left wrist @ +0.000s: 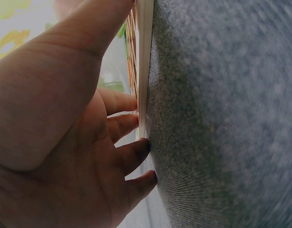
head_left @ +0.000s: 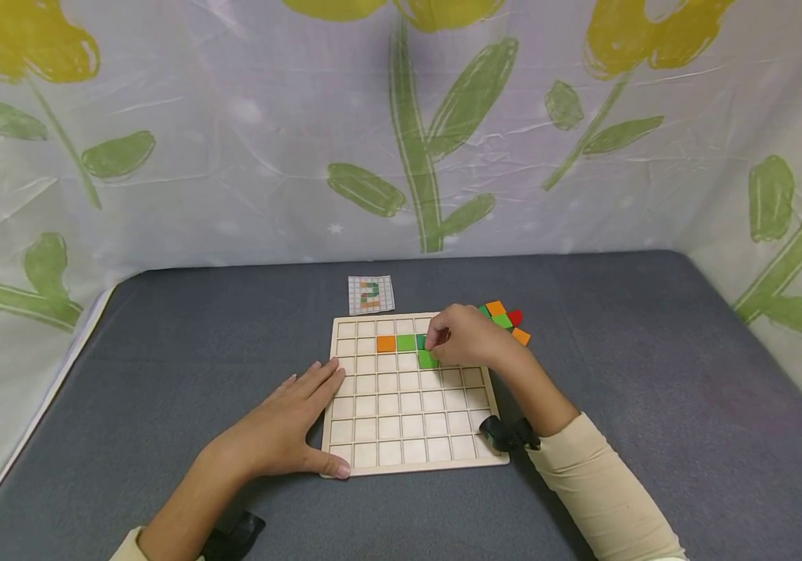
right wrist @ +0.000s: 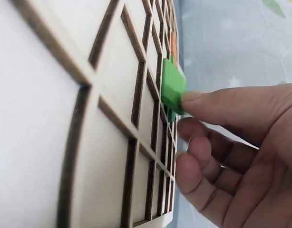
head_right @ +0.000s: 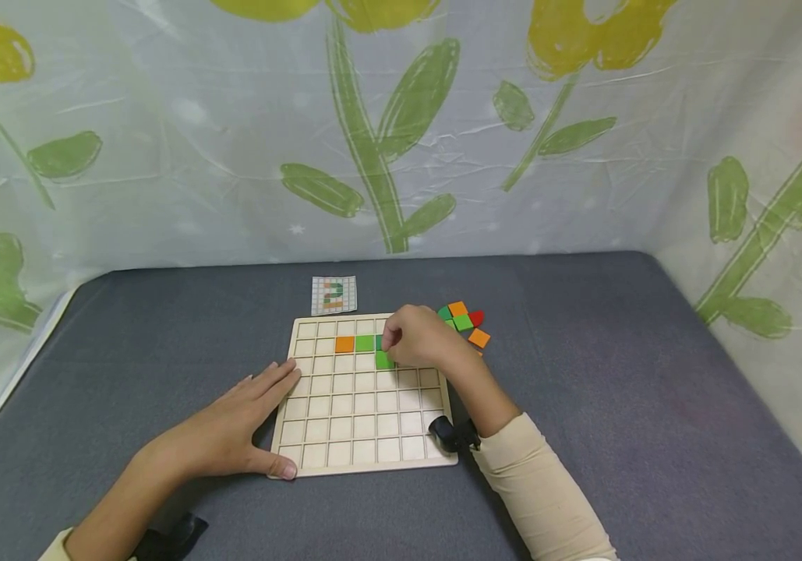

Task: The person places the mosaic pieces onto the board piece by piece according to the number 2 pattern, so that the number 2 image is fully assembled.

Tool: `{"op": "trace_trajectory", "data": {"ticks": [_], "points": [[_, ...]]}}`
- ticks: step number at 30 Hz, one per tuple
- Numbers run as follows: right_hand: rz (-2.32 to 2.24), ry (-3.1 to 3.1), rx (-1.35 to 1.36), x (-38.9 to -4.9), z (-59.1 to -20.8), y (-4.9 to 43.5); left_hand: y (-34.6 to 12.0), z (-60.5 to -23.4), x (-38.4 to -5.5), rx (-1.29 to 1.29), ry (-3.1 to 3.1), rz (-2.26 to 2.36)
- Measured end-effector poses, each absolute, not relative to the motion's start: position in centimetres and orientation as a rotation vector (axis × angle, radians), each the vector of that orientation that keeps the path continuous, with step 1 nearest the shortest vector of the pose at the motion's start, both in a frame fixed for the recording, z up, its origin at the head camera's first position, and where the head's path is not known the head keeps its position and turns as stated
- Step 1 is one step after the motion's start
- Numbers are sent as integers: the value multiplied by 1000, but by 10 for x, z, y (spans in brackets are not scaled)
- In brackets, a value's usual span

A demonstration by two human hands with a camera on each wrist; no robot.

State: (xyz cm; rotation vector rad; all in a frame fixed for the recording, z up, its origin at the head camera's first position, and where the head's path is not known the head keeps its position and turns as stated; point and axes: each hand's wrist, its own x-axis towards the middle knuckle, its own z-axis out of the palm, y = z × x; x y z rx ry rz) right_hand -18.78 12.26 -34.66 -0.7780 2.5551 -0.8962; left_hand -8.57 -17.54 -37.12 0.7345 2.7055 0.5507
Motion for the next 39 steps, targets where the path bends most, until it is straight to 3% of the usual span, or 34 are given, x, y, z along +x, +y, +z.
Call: {"op": "trace_trajectory", "data": {"ticks": [7,19,39], "points": [[-862,2631,-766,-194,-346,134,-175,-371,-85,733,2704,550],[-768,2778,-523,-213,-351,189,-175,-371,-87,728,2696,545],[-760,2772,-583,-215,-355,190,-175,-370,-86,729,2703,540]]}}
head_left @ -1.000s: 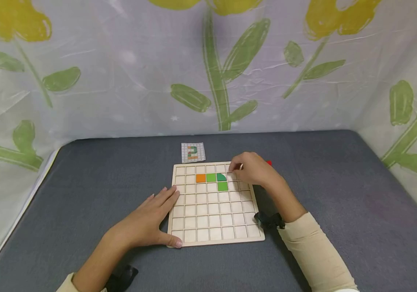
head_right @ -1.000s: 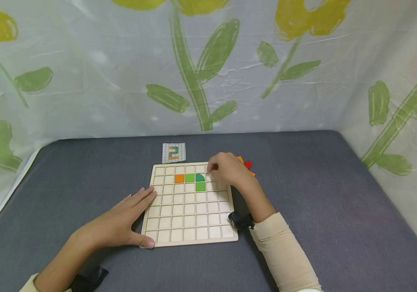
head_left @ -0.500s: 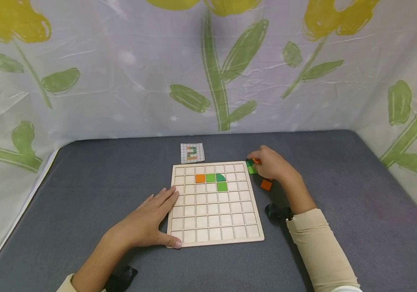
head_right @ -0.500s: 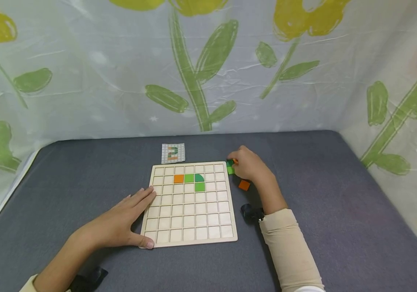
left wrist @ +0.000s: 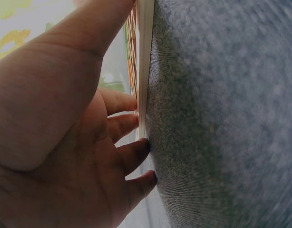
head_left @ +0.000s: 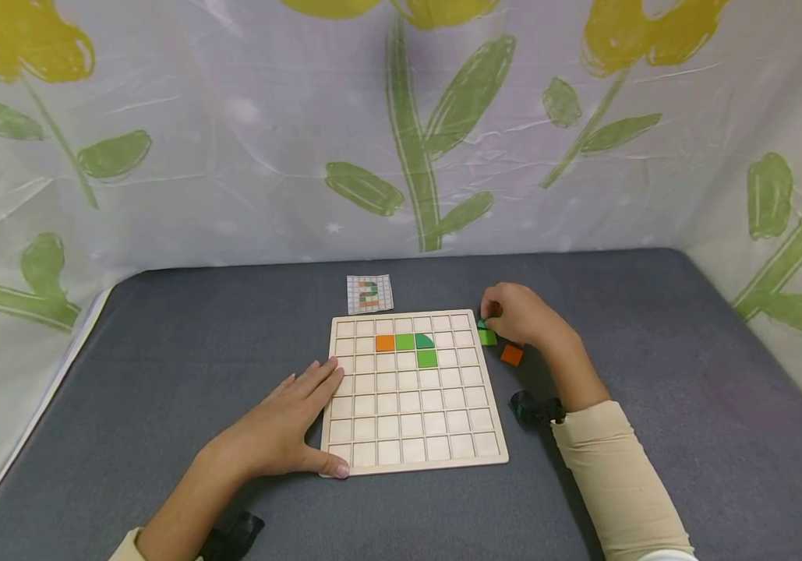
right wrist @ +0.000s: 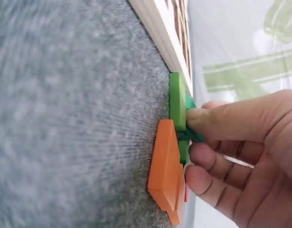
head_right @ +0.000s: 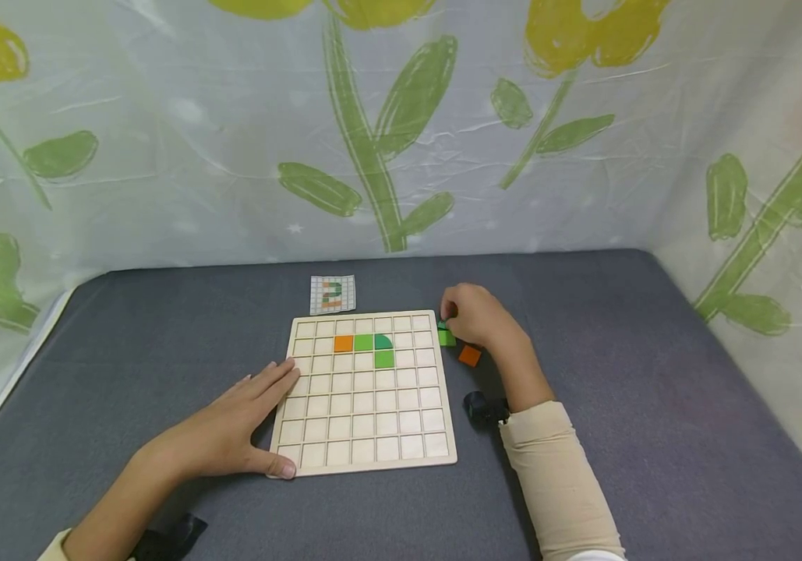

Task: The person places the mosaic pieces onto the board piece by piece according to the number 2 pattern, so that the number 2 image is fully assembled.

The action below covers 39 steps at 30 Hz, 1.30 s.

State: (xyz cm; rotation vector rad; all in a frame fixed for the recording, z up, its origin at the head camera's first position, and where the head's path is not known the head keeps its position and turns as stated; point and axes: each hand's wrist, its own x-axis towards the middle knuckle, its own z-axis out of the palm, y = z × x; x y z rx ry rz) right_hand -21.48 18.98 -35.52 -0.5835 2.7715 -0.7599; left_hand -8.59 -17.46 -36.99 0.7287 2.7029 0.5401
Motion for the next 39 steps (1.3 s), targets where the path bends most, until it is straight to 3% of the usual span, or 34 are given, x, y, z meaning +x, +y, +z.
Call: {"op": "trace_trajectory", "data": {"ticks": [39], "points": [[-797,2702,-562,-212,-341,193,-175,-372,-86,732,2709,535]]}}
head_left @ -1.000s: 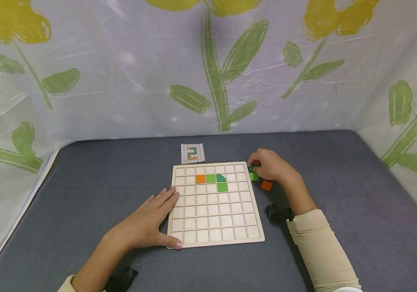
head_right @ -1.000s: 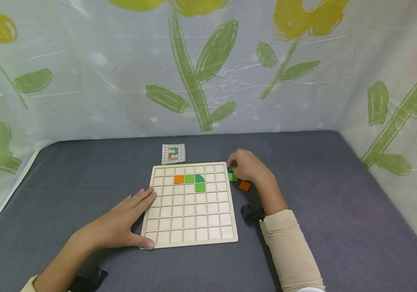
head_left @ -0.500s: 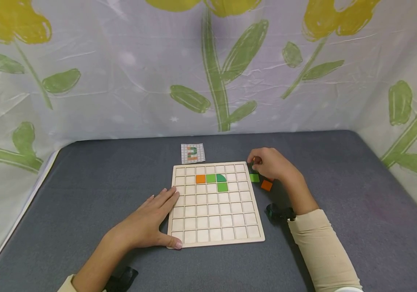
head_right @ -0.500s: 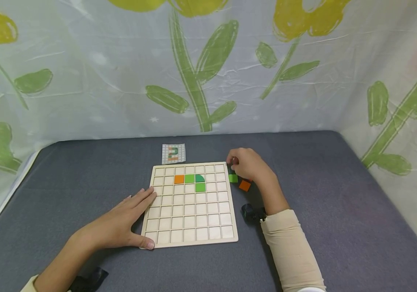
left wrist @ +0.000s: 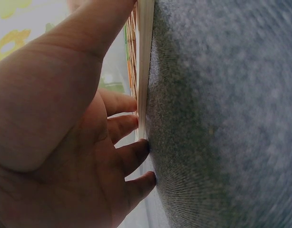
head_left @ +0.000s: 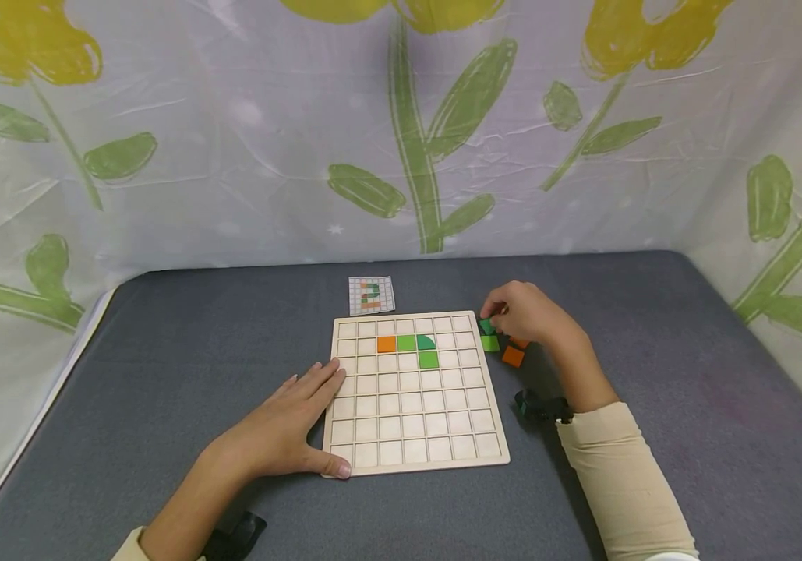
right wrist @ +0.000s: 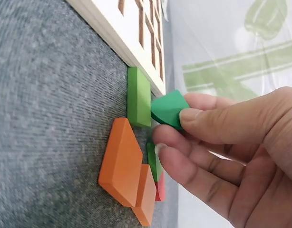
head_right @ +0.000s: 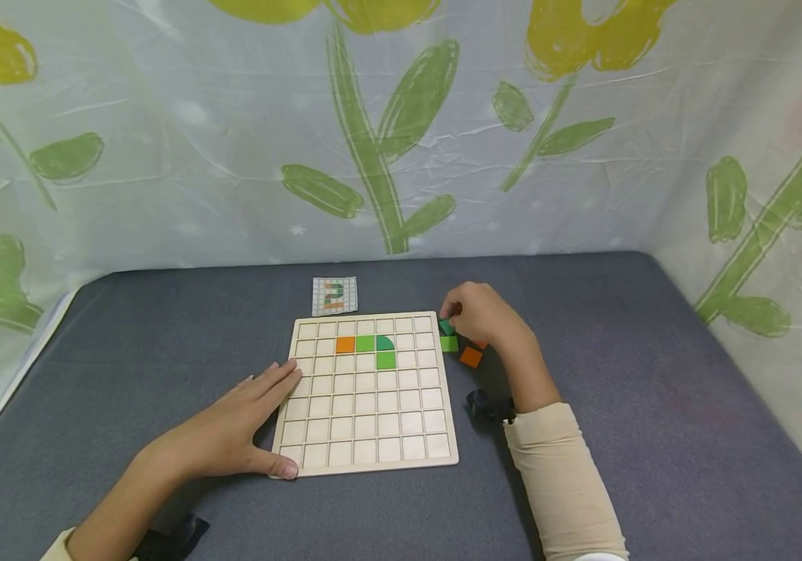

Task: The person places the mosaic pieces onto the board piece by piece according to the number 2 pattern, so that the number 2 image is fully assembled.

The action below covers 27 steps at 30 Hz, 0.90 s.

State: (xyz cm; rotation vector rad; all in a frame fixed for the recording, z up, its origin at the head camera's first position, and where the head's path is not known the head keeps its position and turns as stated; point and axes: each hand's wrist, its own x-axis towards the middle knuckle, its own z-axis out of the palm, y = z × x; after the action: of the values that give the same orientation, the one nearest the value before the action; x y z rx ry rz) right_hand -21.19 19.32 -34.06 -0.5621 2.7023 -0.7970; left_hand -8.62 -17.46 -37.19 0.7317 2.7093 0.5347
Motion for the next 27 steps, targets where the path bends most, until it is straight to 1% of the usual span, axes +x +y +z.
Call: {"op": "trace_trajectory", "data": {"ticks": [14,27], "points": [[-919,2563,-522,-211,-336,195,-174,-370,-85,740,2708,543],[-1020,2382,-576,-212,-337,186,-175,-371,-86,747,2710,544]]}}
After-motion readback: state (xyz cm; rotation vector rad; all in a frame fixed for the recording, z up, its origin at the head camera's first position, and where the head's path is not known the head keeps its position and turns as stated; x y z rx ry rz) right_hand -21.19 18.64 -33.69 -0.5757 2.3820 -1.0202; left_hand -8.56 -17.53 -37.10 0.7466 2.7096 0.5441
